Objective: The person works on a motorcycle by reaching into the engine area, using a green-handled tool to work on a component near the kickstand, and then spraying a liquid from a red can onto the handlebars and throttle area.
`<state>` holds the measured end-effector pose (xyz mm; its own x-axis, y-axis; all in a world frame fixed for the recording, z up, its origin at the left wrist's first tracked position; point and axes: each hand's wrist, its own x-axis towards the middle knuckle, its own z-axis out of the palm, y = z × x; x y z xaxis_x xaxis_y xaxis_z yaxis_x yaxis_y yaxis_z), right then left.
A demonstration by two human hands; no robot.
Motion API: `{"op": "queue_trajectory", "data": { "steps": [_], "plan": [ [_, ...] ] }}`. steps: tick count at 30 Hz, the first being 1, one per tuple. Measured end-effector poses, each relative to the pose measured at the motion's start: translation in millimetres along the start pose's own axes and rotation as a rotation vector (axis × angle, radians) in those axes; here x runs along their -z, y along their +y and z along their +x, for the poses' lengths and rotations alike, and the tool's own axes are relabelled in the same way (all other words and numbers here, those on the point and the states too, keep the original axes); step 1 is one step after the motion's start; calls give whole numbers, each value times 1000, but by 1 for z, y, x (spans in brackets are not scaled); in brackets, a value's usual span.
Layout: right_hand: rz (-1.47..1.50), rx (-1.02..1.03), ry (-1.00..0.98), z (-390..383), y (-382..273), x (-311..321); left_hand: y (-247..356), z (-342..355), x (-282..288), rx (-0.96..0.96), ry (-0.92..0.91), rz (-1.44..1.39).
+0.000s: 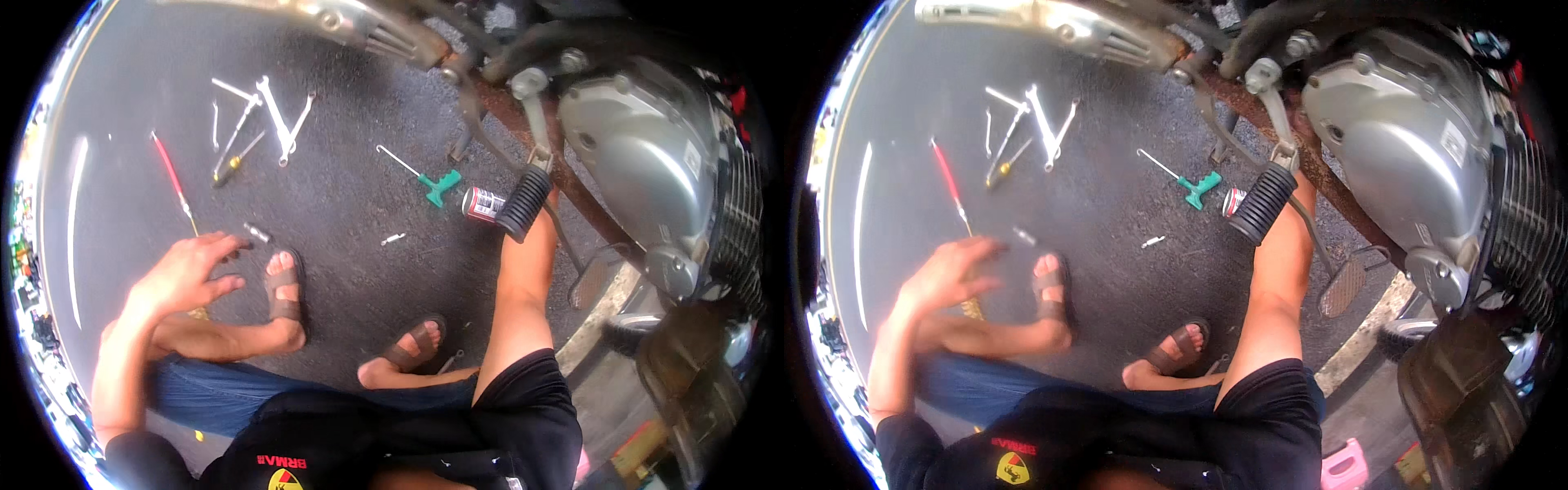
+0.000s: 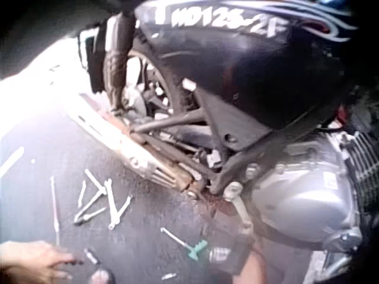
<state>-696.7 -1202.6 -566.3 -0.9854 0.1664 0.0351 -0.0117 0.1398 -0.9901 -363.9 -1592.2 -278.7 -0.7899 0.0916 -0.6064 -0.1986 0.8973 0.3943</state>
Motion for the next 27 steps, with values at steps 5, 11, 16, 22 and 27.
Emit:
{"op": "queue_trajectory", "data": {
  "steps": [5,11,16,22,27],
  "plan": [
    [-55,19,-25,-5,4,19,7,-21,-11,109,-13,49],
    [-77,-17,-30,-36,16,31,19,-35,-6,192,-35,48],
    [-72,-29,4,-47,11,42,-3,-35,-7,127,-34,35],
    [-88,-22,17,-50,4,46,1,-23,-5,-18,33,68],
    [-90,-33,-5,-56,7,38,9,-20,3,-39,-53,15]
  ]
}}
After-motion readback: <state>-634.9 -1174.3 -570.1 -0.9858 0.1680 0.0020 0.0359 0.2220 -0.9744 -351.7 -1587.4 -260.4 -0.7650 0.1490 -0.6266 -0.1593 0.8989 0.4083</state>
